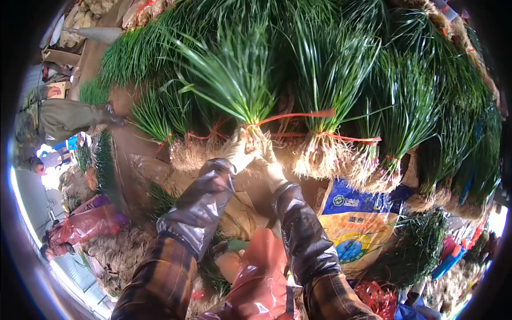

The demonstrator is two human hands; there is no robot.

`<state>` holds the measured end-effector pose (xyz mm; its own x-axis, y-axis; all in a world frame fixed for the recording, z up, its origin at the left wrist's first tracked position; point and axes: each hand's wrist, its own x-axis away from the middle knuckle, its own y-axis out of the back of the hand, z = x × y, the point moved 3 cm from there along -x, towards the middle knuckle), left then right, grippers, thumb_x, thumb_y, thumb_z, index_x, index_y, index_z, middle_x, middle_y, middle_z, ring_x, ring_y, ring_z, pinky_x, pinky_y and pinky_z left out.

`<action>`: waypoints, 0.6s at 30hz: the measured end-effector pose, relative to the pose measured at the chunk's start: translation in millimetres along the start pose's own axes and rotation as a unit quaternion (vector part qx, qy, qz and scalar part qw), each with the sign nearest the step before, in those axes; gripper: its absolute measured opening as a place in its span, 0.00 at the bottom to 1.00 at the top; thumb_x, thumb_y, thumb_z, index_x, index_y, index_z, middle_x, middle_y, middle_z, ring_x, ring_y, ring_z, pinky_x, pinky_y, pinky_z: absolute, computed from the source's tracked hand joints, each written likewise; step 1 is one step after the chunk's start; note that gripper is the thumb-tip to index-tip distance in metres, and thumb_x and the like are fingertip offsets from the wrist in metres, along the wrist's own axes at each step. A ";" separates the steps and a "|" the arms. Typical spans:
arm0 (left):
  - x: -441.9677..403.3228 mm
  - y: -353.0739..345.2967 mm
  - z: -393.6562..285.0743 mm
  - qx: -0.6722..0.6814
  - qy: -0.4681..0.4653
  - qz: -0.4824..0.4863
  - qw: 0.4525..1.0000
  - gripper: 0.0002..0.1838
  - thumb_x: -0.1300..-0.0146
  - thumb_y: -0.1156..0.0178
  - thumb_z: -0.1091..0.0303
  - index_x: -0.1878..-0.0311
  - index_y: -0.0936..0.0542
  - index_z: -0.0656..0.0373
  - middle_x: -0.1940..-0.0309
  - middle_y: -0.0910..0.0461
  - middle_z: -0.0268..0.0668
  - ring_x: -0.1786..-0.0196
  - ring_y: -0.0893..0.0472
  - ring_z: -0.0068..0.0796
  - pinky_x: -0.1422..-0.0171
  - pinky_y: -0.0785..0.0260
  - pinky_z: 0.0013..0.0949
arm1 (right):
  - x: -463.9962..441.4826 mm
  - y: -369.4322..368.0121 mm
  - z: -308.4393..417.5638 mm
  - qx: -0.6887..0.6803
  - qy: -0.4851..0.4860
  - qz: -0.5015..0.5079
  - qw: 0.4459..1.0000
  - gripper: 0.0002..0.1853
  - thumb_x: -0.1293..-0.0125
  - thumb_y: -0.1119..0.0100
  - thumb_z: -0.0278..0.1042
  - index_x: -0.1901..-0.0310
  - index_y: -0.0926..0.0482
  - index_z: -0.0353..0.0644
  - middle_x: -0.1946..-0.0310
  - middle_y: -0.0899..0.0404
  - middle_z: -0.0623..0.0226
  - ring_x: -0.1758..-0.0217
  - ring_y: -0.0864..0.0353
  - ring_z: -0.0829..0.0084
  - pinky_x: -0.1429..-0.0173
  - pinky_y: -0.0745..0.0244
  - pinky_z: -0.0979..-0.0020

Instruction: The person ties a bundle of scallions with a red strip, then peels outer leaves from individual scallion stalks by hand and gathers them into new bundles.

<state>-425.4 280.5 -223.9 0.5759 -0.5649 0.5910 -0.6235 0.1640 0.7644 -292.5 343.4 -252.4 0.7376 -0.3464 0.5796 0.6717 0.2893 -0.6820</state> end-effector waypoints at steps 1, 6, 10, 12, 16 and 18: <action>-0.9 8.5 -17.6 0.029 -0.054 -0.046 0.997 0.53 0.48 0.36 0.42 0.27 0.50 0.59 0.27 0.48 0.49 0.28 0.40 0.48 0.27 0.45 0.40 | 2.2 -1.1 6.1 0.001 0.007 0.003 1.000 0.42 0.35 0.40 0.27 0.25 0.56 0.46 0.30 0.42 0.66 0.32 0.38 0.74 0.31 0.41 0.73; -23.4 6.5 -10.7 0.587 0.001 -0.036 0.809 0.18 0.38 0.37 0.68 0.47 0.25 0.63 0.55 0.20 0.33 0.54 0.22 0.24 0.48 0.30 0.26 | -20.7 29.4 11.6 0.037 -0.061 -0.043 0.997 0.37 0.34 0.40 0.30 0.28 0.48 0.38 0.37 0.33 0.62 0.37 0.33 0.71 0.35 0.36 0.71; -47.0 20.6 6.9 0.544 0.144 -0.022 0.826 0.29 0.43 0.31 0.64 0.42 0.29 0.66 0.51 0.21 0.37 0.52 0.22 0.26 0.47 0.31 0.28 | -34.4 24.7 8.4 -0.051 -0.082 -0.063 0.993 0.36 0.37 0.36 0.37 0.32 0.42 0.35 0.36 0.32 0.54 0.34 0.34 0.65 0.30 0.40 0.68; -43.5 10.5 -18.6 0.524 0.169 0.020 0.835 0.40 0.47 0.28 0.67 0.35 0.37 0.71 0.43 0.25 0.43 0.45 0.23 0.30 0.38 0.34 0.31 | -61.1 28.8 -21.4 -0.142 -0.096 0.098 0.980 0.36 0.38 0.37 0.28 0.31 0.43 0.37 0.36 0.32 0.59 0.34 0.33 0.69 0.28 0.41 0.68; -23.0 -0.3 -51.7 0.583 0.014 -0.045 0.811 0.30 0.48 0.32 0.81 0.40 0.29 0.63 0.51 0.21 0.38 0.50 0.21 0.27 0.52 0.23 0.29 | -0.8 -1.9 21.7 -0.062 0.175 -0.075 0.980 0.35 0.41 0.37 0.19 0.33 0.40 0.35 0.39 0.30 0.63 0.38 0.30 0.71 0.35 0.32 0.72; -31.5 -33.6 -51.1 0.429 -0.019 -0.066 0.900 0.30 0.45 0.30 0.66 0.40 0.29 0.61 0.53 0.21 0.44 0.54 0.20 0.35 0.46 0.27 0.35 | -11.4 46.4 -2.5 -0.075 0.074 -0.112 0.988 0.36 0.40 0.35 0.25 0.32 0.41 0.36 0.39 0.31 0.63 0.40 0.28 0.69 0.36 0.31 0.71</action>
<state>-395.6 334.2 -255.1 0.6669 -0.5635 0.4876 -0.7391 -0.5836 0.3365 -269.9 358.5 -291.7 0.5451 -0.5173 0.6597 0.7917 0.0590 -0.6080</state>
